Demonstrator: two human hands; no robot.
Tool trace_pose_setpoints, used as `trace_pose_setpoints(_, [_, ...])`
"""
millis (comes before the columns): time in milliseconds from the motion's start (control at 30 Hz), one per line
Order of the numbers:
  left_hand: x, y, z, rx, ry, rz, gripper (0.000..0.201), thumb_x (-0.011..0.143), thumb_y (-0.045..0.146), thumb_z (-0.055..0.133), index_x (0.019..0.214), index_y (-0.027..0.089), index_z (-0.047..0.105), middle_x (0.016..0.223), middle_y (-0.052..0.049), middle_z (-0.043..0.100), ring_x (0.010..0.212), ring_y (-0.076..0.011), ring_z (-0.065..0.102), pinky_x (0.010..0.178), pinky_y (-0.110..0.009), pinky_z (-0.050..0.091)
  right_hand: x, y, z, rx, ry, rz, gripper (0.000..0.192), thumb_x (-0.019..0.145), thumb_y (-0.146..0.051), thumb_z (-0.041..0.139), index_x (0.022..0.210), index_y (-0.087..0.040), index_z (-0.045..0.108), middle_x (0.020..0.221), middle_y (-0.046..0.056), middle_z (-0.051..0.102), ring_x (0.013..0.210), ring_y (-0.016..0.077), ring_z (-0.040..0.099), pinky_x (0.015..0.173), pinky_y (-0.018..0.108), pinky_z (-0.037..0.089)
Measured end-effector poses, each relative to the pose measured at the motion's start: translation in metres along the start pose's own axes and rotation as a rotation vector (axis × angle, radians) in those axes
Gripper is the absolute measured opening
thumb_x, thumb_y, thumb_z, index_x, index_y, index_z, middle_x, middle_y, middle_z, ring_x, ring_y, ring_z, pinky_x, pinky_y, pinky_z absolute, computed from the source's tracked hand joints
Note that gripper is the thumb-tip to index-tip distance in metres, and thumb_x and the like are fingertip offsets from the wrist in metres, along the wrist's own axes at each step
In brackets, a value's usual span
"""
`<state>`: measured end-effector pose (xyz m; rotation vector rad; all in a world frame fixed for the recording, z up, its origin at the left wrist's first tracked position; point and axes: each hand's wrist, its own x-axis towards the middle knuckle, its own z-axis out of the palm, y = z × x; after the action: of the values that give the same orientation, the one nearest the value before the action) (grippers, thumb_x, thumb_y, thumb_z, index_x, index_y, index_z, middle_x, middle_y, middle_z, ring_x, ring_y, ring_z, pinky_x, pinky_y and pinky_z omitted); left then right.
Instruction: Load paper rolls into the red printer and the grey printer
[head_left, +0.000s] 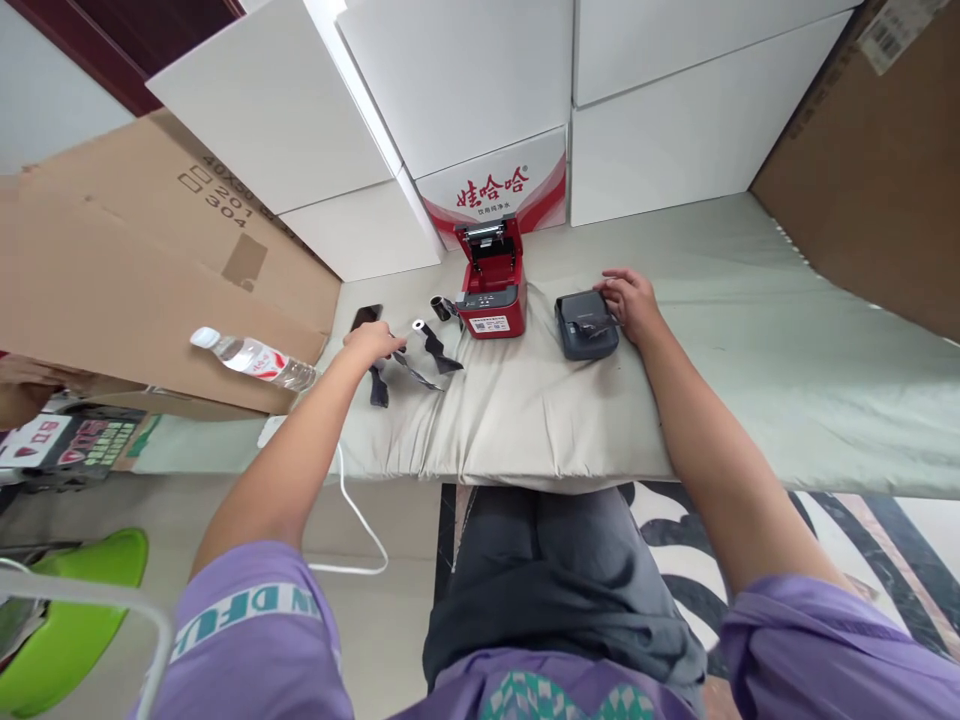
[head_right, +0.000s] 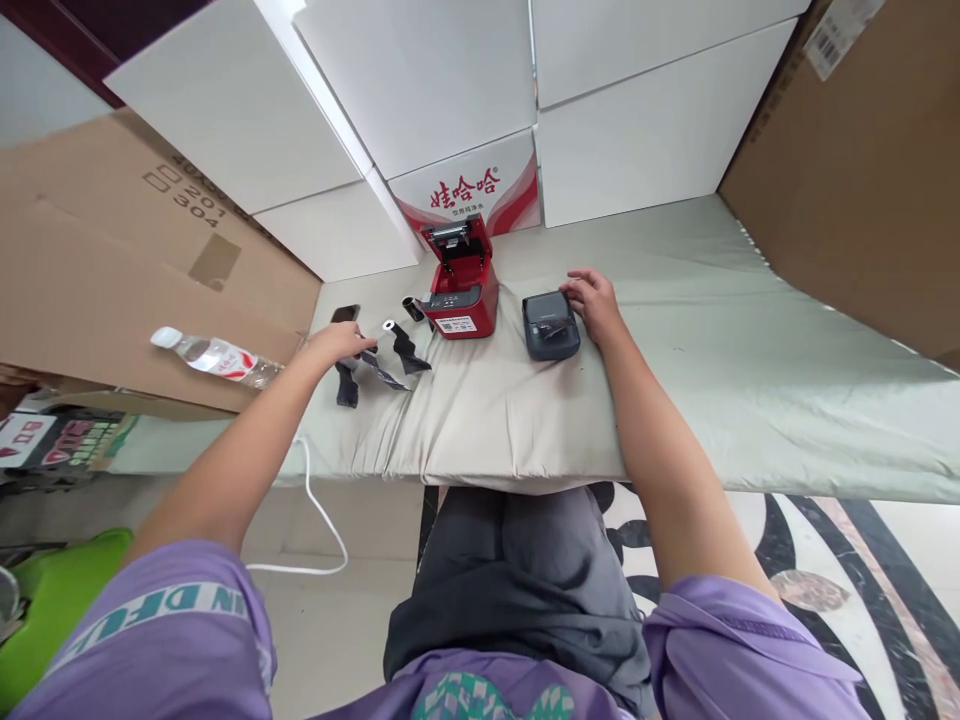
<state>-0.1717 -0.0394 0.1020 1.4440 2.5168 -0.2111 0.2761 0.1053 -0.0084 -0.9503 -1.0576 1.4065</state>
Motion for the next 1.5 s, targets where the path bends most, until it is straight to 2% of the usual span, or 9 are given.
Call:
trace_pose_setpoints(167, [0.011, 0.006, -0.006, 0.174, 0.107, -0.078, 0.052, 0.088, 0.056, 0.056, 0.115, 0.017, 0.076, 0.133, -0.023, 0.069, 0.125, -0.0436, 0.062, 0.099, -0.053, 0.051, 0.0, 0.0, 0.0, 0.016, 0.011, 0.011, 0.035, 0.064, -0.032, 0.068, 0.098, -0.025, 0.062, 0.085, 0.001, 0.069, 0.084, 0.0169, 0.066, 0.069, 0.026, 0.054])
trace_pose_setpoints(267, [0.022, 0.019, -0.012, -0.004, 0.206, 0.13, 0.057, 0.089, 0.054, 0.058, 0.134, 0.021, 0.069, 0.134, -0.016, 0.07, 0.123, -0.0348, 0.065, 0.101, -0.043, 0.051, 0.0, 0.0, 0.0, 0.022, 0.006, 0.008, 0.035, 0.064, -0.031, 0.068, 0.098, -0.025, 0.063, 0.085, 0.001, 0.069, 0.084, 0.0166, 0.067, 0.069, 0.026, 0.054])
trace_pose_setpoints(367, [0.035, 0.044, -0.007, -0.22, 0.071, 0.342, 0.07, 0.083, 0.05, 0.07, 0.147, 0.024, 0.06, 0.135, -0.011, 0.071, 0.106, -0.0262, 0.071, 0.091, -0.032, 0.053, 0.0, 0.0, 0.0, 0.015, 0.004, 0.007, 0.034, 0.065, -0.032, 0.069, 0.097, -0.026, 0.063, 0.085, 0.001, 0.07, 0.085, 0.0175, 0.067, 0.07, 0.027, 0.055])
trace_pose_setpoints(700, [0.045, 0.082, 0.02, -0.239, 0.26, 0.281, 0.039, 0.081, 0.034, 0.073, 0.119, 0.025, 0.069, 0.121, -0.011, 0.075, 0.106, -0.0266, 0.068, 0.089, -0.035, 0.048, -0.003, -0.004, 0.001, 0.029, -0.008, 0.031, 0.034, 0.065, -0.032, 0.071, 0.097, -0.025, 0.063, 0.086, 0.002, 0.069, 0.085, 0.018, 0.067, 0.074, 0.03, 0.056])
trace_pose_setpoints(900, [0.044, 0.089, -0.006, -0.699, 0.528, 0.313, 0.033, 0.083, 0.029, 0.059, 0.114, 0.021, 0.064, 0.117, -0.009, 0.071, 0.102, -0.0195, 0.067, 0.086, -0.029, 0.054, -0.002, -0.003, 0.001, 0.065, -0.004, 0.032, 0.034, 0.062, -0.03, 0.071, 0.095, -0.025, 0.064, 0.083, 0.001, 0.07, 0.082, 0.0168, 0.066, 0.071, 0.028, 0.054])
trace_pose_setpoints(1033, [0.036, 0.107, -0.034, -0.958, 0.303, 0.455, 0.041, 0.084, 0.042, 0.063, 0.123, 0.029, 0.058, 0.113, -0.004, 0.071, 0.094, -0.0186, 0.07, 0.073, -0.028, 0.056, -0.002, -0.002, 0.001, 0.06, -0.001, 0.026, 0.033, 0.062, -0.031, 0.071, 0.094, -0.025, 0.064, 0.083, 0.001, 0.07, 0.082, 0.017, 0.066, 0.07, 0.028, 0.054])
trace_pose_setpoints(1167, [0.032, 0.129, -0.036, -0.776, 0.107, 0.658, 0.04, 0.078, 0.031, 0.07, 0.115, 0.02, 0.062, 0.115, -0.009, 0.073, 0.1, -0.0213, 0.069, 0.088, -0.035, 0.057, -0.001, -0.002, 0.0, 0.054, -0.009, 0.031, 0.035, 0.061, -0.033, 0.072, 0.094, -0.026, 0.063, 0.084, 0.0, 0.07, 0.082, 0.0176, 0.065, 0.07, 0.028, 0.053])
trace_pose_setpoints(1300, [0.039, 0.151, -0.026, -0.404, 0.16, 0.778, 0.035, 0.078, 0.022, 0.067, 0.113, 0.016, 0.067, 0.123, -0.011, 0.072, 0.116, -0.0265, 0.065, 0.108, -0.041, 0.048, 0.0, -0.001, 0.0, 0.044, -0.012, 0.036, 0.037, 0.061, -0.036, 0.071, 0.096, -0.026, 0.061, 0.086, 0.001, 0.069, 0.083, 0.0171, 0.065, 0.072, 0.028, 0.052])
trace_pose_setpoints(1500, [0.059, 0.181, -0.017, -0.193, 0.122, 0.768, 0.035, 0.076, 0.018, 0.068, 0.11, 0.02, 0.072, 0.125, -0.012, 0.071, 0.117, -0.031, 0.064, 0.106, -0.042, 0.048, 0.0, 0.0, 0.0, 0.055, -0.024, 0.038, 0.04, 0.061, -0.037, 0.072, 0.097, -0.025, 0.06, 0.086, 0.001, 0.069, 0.083, 0.0166, 0.065, 0.076, 0.029, 0.051])
